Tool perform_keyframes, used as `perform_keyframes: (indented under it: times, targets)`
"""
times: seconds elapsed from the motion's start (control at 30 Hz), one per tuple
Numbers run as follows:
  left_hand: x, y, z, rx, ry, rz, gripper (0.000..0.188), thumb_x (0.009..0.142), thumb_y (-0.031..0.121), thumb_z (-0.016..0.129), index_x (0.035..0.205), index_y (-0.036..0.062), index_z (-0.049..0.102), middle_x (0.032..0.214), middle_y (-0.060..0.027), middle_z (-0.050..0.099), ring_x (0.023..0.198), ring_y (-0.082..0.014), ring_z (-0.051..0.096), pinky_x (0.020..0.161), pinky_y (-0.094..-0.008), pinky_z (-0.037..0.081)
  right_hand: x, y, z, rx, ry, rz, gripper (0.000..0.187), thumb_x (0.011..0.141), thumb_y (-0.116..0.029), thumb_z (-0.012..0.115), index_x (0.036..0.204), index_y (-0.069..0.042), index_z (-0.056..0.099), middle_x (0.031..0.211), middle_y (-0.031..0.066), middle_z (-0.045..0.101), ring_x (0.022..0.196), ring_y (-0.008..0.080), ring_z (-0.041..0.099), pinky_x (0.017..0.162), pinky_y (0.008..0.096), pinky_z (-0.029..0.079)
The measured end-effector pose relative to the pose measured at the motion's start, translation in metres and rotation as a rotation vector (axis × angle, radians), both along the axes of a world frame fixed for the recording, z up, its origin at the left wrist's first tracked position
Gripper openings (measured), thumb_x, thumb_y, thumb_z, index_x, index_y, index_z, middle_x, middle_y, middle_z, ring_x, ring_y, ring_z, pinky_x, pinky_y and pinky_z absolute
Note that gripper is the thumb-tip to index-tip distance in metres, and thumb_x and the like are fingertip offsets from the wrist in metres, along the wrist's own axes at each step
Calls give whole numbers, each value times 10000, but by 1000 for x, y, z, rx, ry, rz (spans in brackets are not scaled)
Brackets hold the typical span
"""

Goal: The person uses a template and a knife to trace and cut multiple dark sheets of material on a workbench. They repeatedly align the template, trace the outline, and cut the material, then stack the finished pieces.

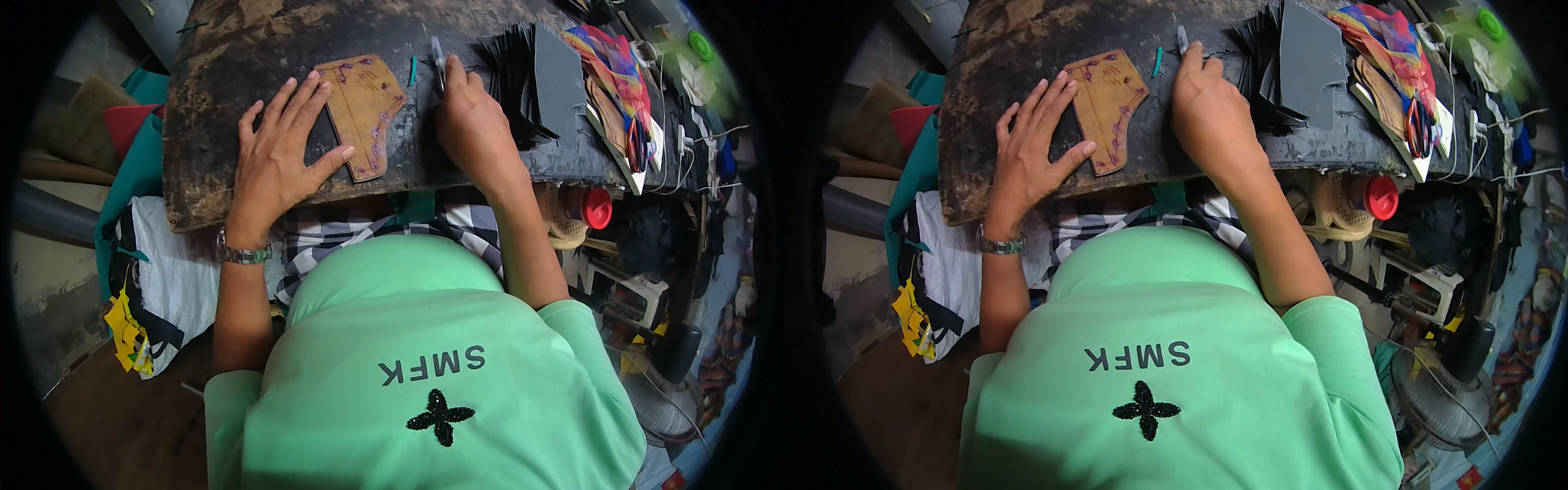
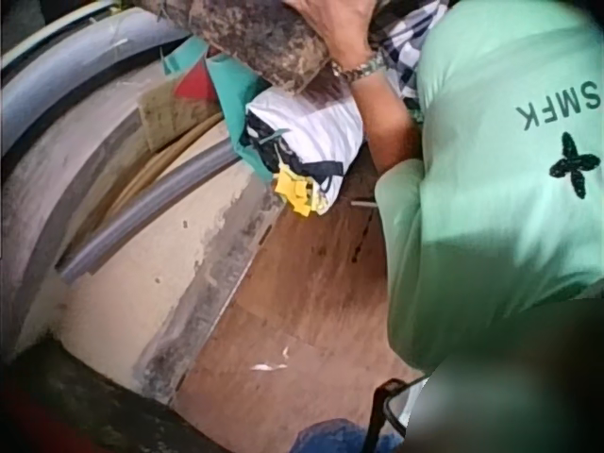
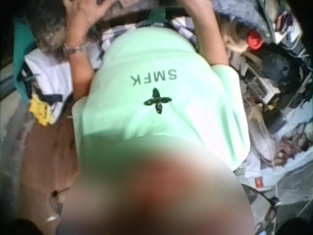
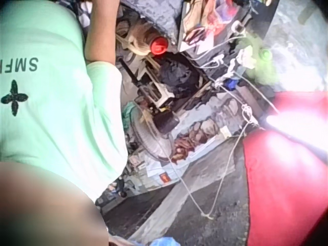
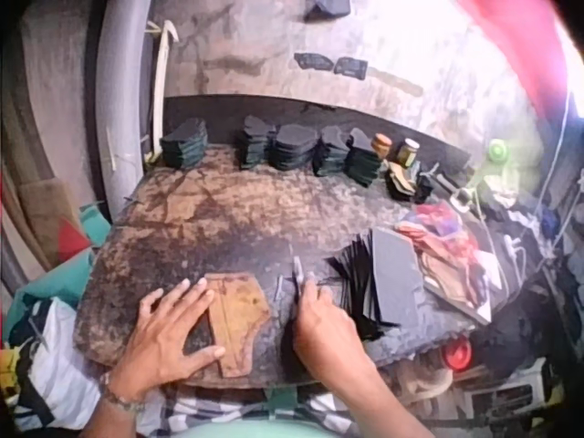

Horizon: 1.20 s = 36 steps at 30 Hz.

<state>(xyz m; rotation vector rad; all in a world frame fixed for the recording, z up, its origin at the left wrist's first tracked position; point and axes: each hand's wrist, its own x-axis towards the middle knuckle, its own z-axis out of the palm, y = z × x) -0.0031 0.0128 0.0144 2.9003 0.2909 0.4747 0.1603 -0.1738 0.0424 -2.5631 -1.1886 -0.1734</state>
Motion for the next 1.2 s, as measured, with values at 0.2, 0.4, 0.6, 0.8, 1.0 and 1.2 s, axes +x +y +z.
perform_keyframes:
  times: [0.2, 0.4, 0.6, 0.8, 1.0, 1.2]
  targets:
    - [-2, -2, 0, 6, 16, 0, 635, 862, 610, 597, 1429, 347, 482, 1543, -40, 386, 1417, -250, 347, 1163, -506, 185, 7, -9, -3, 789, 669, 185, 184, 941, -62, 614, 1097, -3, 535, 905, 122, 644, 712, 190, 661, 671, 296, 508]
    - [-2, -2, 1, 6, 54, 0, 598, 871, 610, 582, 1419, 391, 489, 1562, -36, 351, 1437, -255, 309, 1171, -500, 164, 7, 1, -17, 822, 451, 239, 162, 931, -40, 634, 1046, -28, 521, 813, 88, 642, 720, 172, 663, 651, 283, 501]
    - [-2, -2, 1, 6, 54, -2, 600, 875, 591, 586, 1427, 380, 485, 1568, -39, 341, 1442, -263, 302, 1171, -506, 152, 7, 6, -19, 698, 160, 412, 229, 877, 5, 667, 1049, -31, 520, 827, 135, 622, 738, 303, 662, 665, 340, 509]
    - [-1, -1, 2, -9, 48, -14, 602, 874, 579, 592, 1429, 370, 485, 1570, -38, 338, 1442, -266, 301, 1169, -509, 150, 6, 5, -16, 535, 223, 447, 172, 854, -40, 679, 963, -27, 547, 814, 169, 584, 720, 399, 615, 631, 393, 506]
    - [-1, -1, 1, 17, 26, -19, 604, 864, 592, 604, 1414, 365, 498, 1549, -46, 368, 1426, -264, 322, 1156, -523, 180, 21, -4, -11, 720, 570, 281, 185, 941, -163, 665, 991, 9, 620, 807, 73, 644, 748, 121, 636, 651, 262, 498]
    - [-3, 1, 2, -19, 88, -31, 674, 828, 619, 626, 1436, 375, 467, 1572, -50, 323, 1452, -271, 274, 1175, -526, 141, 18, 1, -13, 656, 480, 400, 163, 904, -114, 691, 1047, -35, 698, 950, 93, 655, 873, 194, 659, 744, 282, 514]
